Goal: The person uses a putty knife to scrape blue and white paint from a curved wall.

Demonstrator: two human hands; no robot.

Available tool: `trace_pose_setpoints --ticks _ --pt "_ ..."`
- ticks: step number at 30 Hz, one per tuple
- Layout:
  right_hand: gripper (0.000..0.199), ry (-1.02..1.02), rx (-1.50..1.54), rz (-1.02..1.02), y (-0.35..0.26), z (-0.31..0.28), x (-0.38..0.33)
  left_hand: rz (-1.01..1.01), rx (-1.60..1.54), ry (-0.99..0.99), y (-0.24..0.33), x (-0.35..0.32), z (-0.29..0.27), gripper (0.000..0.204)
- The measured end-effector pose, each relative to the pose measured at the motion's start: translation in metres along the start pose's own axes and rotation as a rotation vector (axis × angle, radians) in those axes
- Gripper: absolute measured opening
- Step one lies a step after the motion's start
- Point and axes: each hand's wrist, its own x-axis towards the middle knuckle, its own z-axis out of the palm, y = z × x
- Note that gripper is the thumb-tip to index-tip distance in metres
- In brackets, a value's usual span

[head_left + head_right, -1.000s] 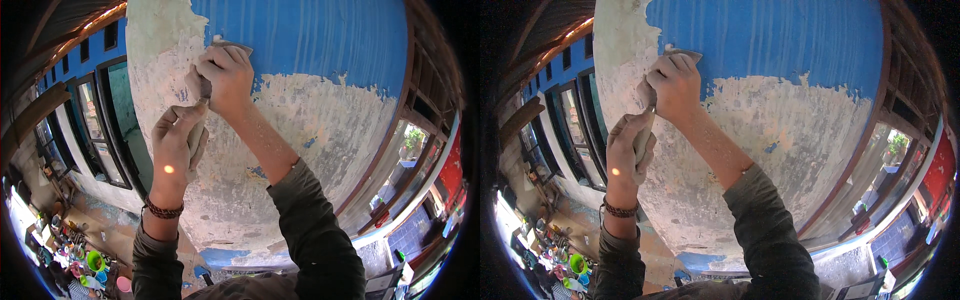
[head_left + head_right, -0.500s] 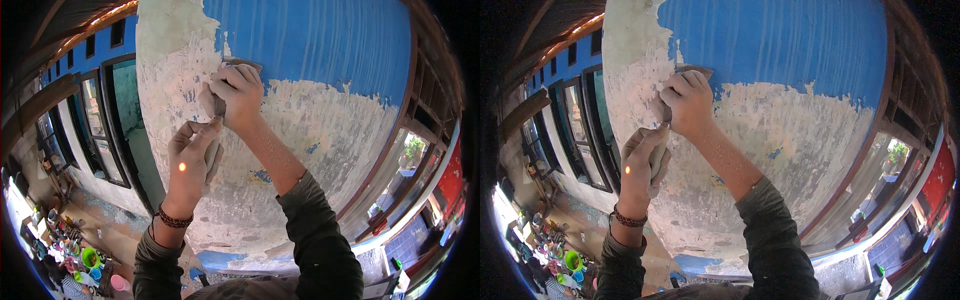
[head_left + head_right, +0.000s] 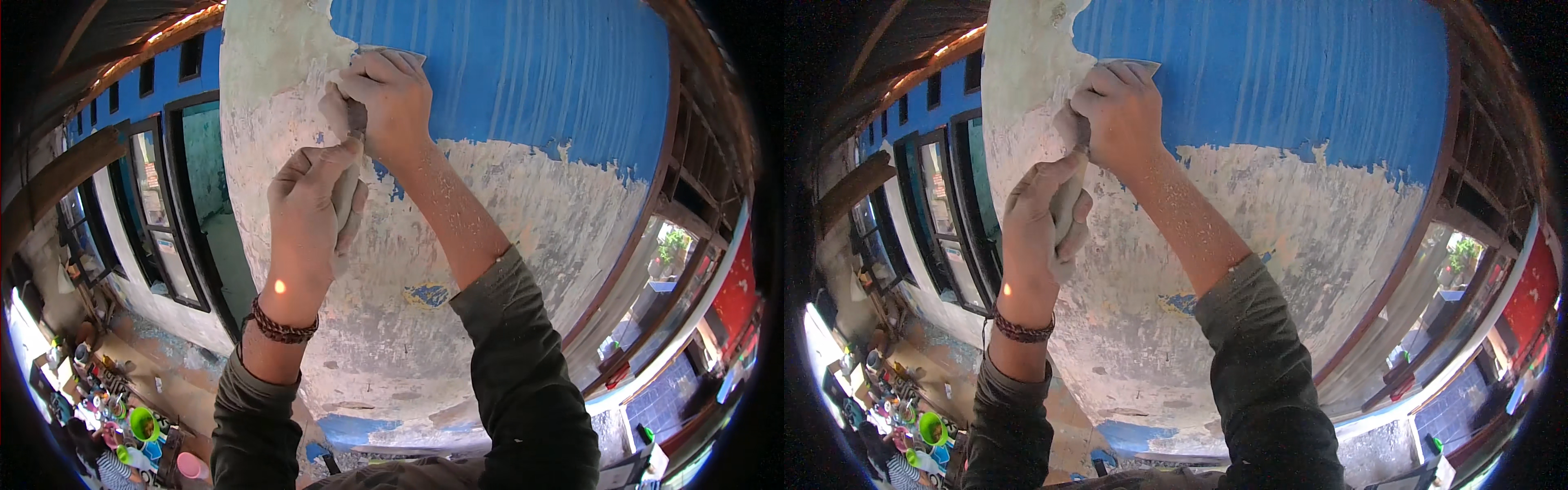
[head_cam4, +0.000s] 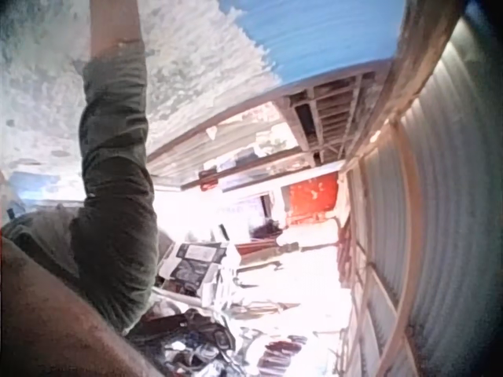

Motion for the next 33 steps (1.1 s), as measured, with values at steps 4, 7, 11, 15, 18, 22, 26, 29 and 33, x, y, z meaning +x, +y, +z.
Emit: trace_pose_setpoints --ticks 4,7,11,15,18,22,26,29,33 --pt "0.019 -0.007 -0.024 -0.034 -0.011 -0.006 -0.037 -0.223 0.103 0.136 -0.012 -0.036 -0.002 0.02" --pt "0.019 -0.02 0.044 0.014 -0.011 -0.004 -0.04 -0.122 0.102 0.128 -0.019 -0.029 -0.004 0.018" --pt "0.016 -0.063 0.02 0.009 -0.004 -0.006 -0.007 -0.058 0.045 0.076 -0.001 -0.014 0.005 0.015" --pt "0.016 0.01 -0.001 -0.038 -0.011 -0.006 -0.035 -0.182 0.058 0.081 -0.016 -0.034 -0.002 0.015" --pt "0.016 -0.015 -0.005 -0.028 0.0 -0.004 -0.017 -0.11 0.135 0.22 -0.004 -0.021 0.015 0.017" --pt "0.016 -0.041 0.005 -0.013 -0.002 -0.002 -0.01 -0.112 0.108 0.131 0.009 -0.018 0.012 0.015" --pt "0.018 0.046 0.037 -0.035 -0.013 -0.003 -0.035 -0.108 0.031 0.017 -0.016 -0.033 -0.008 0.015" --pt "0.019 -0.073 -0.005 -0.019 0.007 -0.001 -0.004 -0.044 0.043 0.19 0.005 -0.009 0.023 0.019" --pt "0.013 -0.006 0.026 -0.021 -0.015 -0.006 -0.02 -0.121 0.043 0.21 -0.003 -0.031 0.006 0.023"
